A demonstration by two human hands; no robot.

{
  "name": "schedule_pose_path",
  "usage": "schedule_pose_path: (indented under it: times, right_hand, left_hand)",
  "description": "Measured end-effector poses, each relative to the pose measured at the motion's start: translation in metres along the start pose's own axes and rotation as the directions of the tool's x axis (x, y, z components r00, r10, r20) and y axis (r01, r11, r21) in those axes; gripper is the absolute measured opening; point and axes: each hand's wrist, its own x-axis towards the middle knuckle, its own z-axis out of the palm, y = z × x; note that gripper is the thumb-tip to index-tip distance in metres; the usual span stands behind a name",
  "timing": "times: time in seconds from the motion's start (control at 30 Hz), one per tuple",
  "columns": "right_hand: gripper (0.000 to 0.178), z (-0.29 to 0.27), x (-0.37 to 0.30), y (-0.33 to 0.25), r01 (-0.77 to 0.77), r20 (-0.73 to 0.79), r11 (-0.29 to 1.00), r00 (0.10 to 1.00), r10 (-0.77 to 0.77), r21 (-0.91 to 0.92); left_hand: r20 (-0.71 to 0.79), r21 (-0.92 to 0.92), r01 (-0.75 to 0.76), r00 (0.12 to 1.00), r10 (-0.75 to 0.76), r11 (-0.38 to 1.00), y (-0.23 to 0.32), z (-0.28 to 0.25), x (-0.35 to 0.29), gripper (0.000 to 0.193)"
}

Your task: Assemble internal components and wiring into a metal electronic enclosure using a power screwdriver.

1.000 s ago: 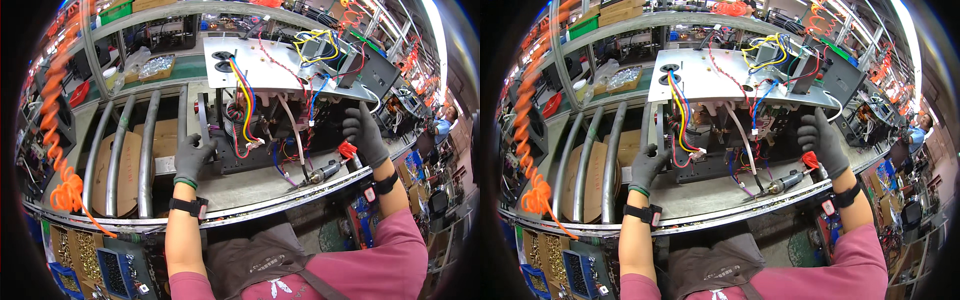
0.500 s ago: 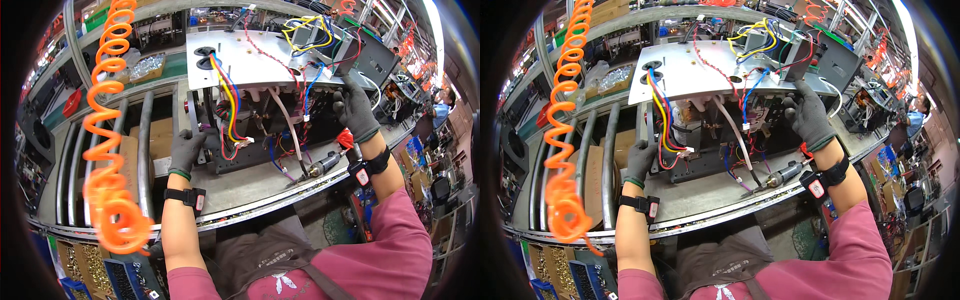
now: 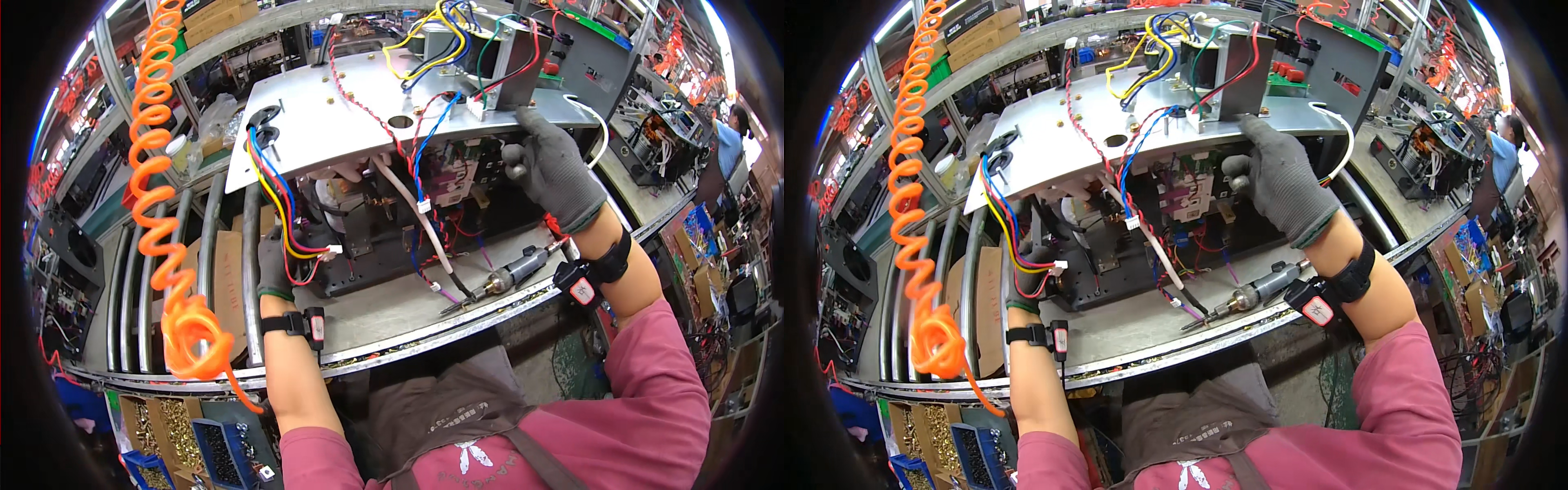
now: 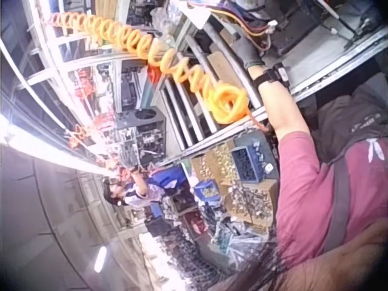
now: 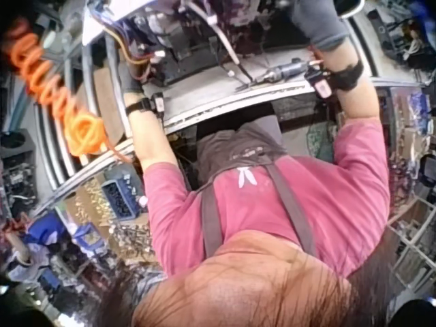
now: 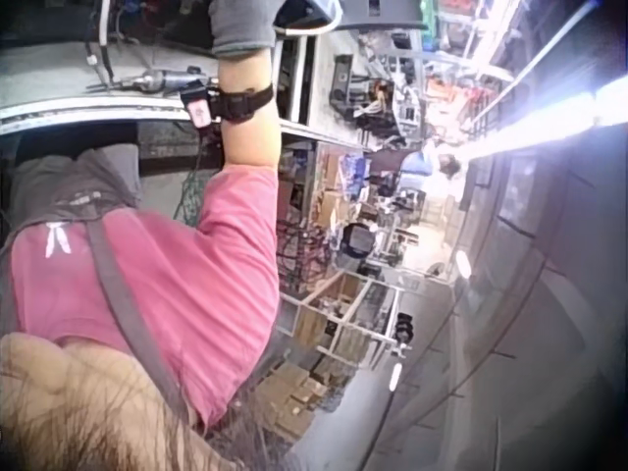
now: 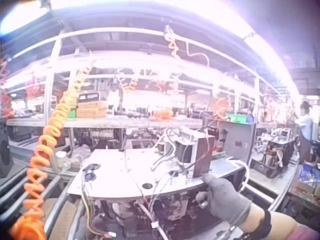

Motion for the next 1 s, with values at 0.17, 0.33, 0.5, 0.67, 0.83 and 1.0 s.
schedule_pose_path:
  times: [0.17,0.33,0.5,0.67,0.83,1.0]
  right_hand:
    - [0.006,0.007,0.008,-0.001,0.025,-0.059,0.994,0.998,-0.019,0.103]
    - [0.013,0.010,0.015,-0.004,0.035,-0.170,0.995,0.985,-0.018,0.096]
    - [0.018,-0.006,0.016,-0.010,-0.065,-0.167,0.997,0.983,0.070,0.031]
    - [0.021,-0.009,0.026,-0.005,-0.063,-0.169,0.994,0.984,0.047,-0.092]
    - [0.022,-0.014,0.058,0.002,-0.023,-0.115,0.999,0.993,0.020,-0.022]
    - [0.036,-0.024,0.121,-0.012,0.013,-0.030,0.916,0.999,-0.027,-0.401]
  left_hand:
    - [-0.004,-0.492,0.326,0.926,-0.377,0.807,0.039,0.014,-0.047,0.015]
    - [-0.410,-0.378,0.205,0.837,-0.362,0.903,0.131,0.068,-0.096,0.007]
    - [-0.486,-0.277,0.391,0.731,-0.479,0.878,0.183,0.097,-0.113,0.009]
    - [-0.413,-0.286,0.331,0.804,-0.428,0.899,0.175,0.096,-0.115,0.022]
    - [-0.379,-0.500,0.284,0.778,-0.501,0.818,0.161,0.111,-0.123,0.032]
    - [-0.578,-0.413,0.326,0.628,-0.522,0.850,0.169,0.180,-0.114,0.035]
